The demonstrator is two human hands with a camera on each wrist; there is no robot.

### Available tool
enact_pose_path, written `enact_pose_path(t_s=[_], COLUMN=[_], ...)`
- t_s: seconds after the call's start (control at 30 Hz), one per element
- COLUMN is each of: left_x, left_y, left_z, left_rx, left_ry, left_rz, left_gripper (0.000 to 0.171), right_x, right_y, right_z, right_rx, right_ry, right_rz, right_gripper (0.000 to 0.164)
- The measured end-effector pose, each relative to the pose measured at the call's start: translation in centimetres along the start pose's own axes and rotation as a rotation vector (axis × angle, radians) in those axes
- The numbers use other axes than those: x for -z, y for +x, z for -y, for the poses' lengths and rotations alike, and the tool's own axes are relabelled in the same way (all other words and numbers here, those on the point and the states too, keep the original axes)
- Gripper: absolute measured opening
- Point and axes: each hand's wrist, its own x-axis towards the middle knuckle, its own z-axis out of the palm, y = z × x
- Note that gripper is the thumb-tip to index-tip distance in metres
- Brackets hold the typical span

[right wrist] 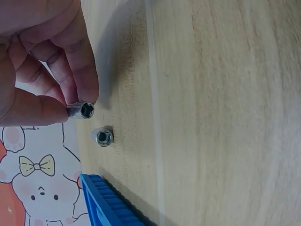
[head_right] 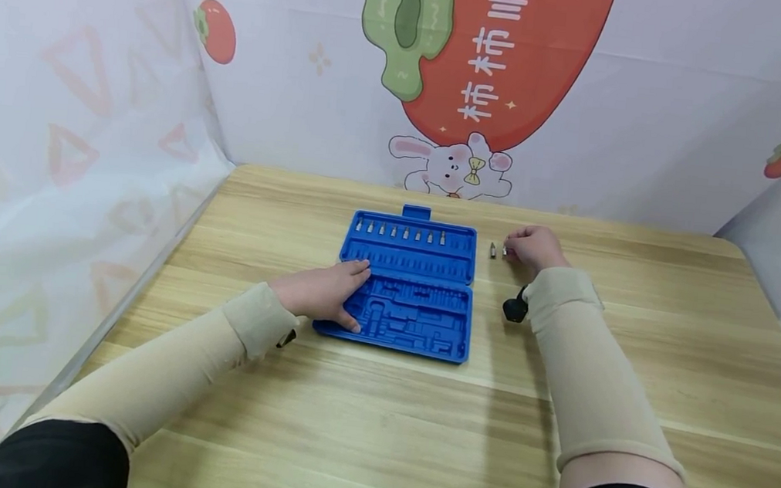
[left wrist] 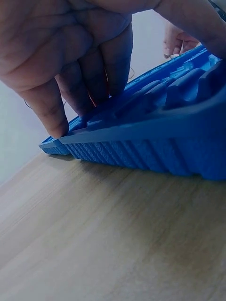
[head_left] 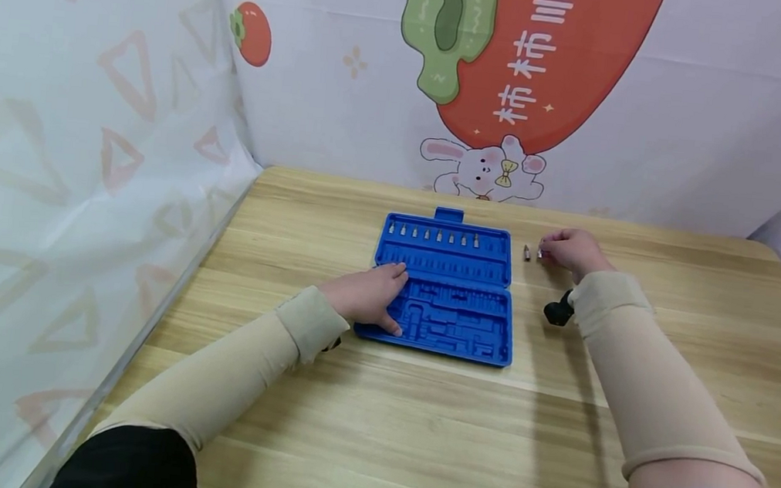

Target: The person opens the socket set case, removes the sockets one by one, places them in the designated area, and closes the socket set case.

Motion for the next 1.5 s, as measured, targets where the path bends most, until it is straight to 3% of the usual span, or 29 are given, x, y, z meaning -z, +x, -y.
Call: enact_pose_path(t_s=[0.2,0.67,1.07,1.3,1.5], left_x=[-0.2,-0.1,0.0,0.0,-0.1], left_y=[0.0,0.2,0.2,0.2,0.2], left_z=[-0.1,-0.1,-0.1,0.0,0.1], left_rx=[-0.001,0.002,0.015,0.011,0.008], left_ry=[-0.004,0.003,0.005,0.018,0.01], left_rz=[-0.008,-0.013,-0.006,0.0,-0.002], left_gripper=[0.102,0.102,0.103,0.105,0.105], right_x=[-0.4,-1.2,-1.3,-1.1,-1.3], right_y=[0.4,0.3,-0.1,-0.2,-0.2], right_z=[-0.2,0.2,0.8,0.7,0.6], right_rx=[-0.017,-0.059,-0.024,0.062,0.073], right_ry=[-0.067,-0.078,-0.177,-0.302,-0.299], right_rz=[0.008,-0.034,-0.036,-0.042,-0.041], right_gripper=[0.036,0.025,0.029,0.03,0.03])
